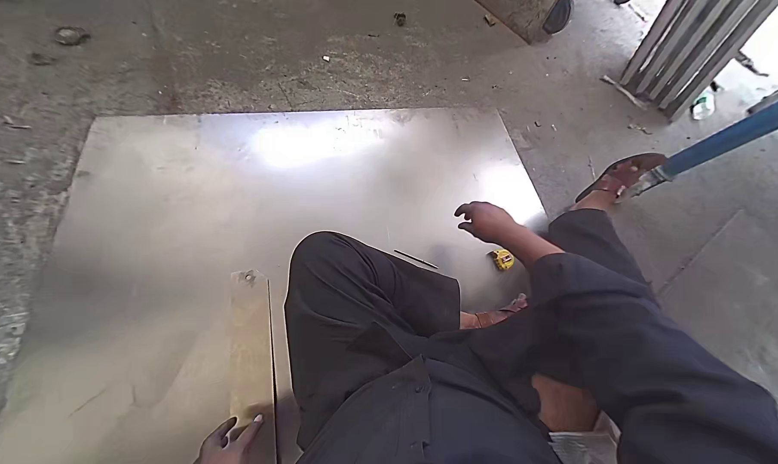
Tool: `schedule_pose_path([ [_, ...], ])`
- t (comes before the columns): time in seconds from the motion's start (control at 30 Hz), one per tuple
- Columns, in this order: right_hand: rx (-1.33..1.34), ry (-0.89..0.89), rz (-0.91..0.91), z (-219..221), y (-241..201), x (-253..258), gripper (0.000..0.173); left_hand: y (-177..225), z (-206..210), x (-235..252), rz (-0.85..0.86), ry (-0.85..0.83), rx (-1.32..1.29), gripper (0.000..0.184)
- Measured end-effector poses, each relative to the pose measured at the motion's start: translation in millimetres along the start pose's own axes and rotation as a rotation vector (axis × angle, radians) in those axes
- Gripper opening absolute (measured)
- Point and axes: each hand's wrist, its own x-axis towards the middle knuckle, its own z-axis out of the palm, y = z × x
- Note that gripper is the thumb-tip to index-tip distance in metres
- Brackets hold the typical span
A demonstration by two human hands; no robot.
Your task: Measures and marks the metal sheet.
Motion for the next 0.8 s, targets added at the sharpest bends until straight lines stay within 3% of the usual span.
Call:
schedule_pose_path([
  [0.1,0.219,0.339,0.285,-92,119,-80,0.032,53,26,25,0.339,0.149,-0.066,0.060],
  [0.17,0.397,0.611,0.532,-91,188,-151,0.036,102,43,30,0.621,0.246,-0.103,0.056],
  [0.23,0.424,0.717,0.759,-37,228,-219,0.045,161,62,24,0.975,0.306,-0.084,0.053],
  [0.33,0.385,0.503,0.926,118,224,-286,0.066,243,94,5,1.321,0.217,0.027,0.053],
  [0.43,0.321,0.346,0.959,259,170,-332,0.073,296,150,-5,1.408,-0.065,0.230,0.052],
  [0.5,0.322,0.406,0.972,296,147,-343,0.073,313,189,-9,1.420,-0.231,0.339,0.050],
  [0.57,0.318,0.544,0.978,286,160,-336,0.067,322,225,-14,1.408,-0.358,0.410,0.047],
  [0.67,0.393,0.593,1.049,232,216,-311,0.059,315,266,-34,1.417,-0.486,0.451,0.041],
  [0.73,0.417,0.626,1.051,195,254,-280,0.061,302,275,-44,1.402,-0.523,0.450,0.039],
  [0.8,0.237,0.749,1.020,164,269,-231,0.063,290,265,-45,1.331,-0.528,0.432,0.038],
])
